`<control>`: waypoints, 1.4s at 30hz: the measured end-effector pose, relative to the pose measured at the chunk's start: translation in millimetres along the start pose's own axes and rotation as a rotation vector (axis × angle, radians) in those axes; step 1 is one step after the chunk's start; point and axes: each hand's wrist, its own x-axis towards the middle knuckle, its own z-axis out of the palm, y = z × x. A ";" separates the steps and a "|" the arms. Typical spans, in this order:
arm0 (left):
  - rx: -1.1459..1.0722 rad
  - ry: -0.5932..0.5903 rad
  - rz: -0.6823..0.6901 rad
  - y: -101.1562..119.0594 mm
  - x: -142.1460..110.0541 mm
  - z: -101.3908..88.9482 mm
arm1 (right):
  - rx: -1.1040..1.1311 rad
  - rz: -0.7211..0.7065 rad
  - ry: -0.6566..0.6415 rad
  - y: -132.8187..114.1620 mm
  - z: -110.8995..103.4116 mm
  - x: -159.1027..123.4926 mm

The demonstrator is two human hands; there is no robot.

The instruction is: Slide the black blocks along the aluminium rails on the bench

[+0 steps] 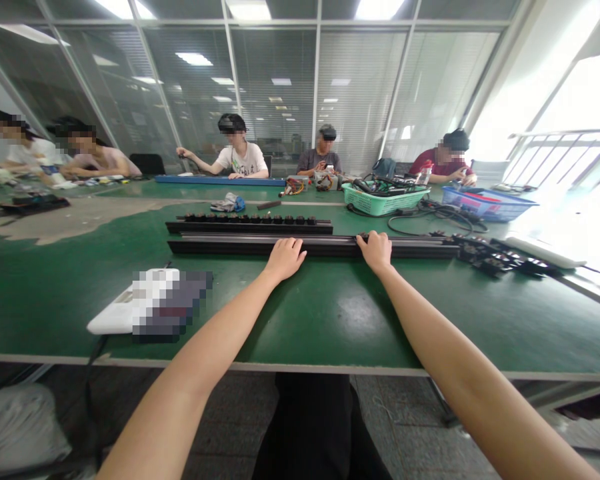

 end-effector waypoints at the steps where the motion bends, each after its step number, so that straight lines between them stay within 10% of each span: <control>1: 0.001 -0.001 0.000 0.1 0.0 -0.3 | -0.002 0.002 -0.002 -0.2 -0.3 -0.2; 42: 0.002 0.010 0.003 -0.1 -0.6 0.4 | -0.032 0.017 0.063 12.1 2.2 2.2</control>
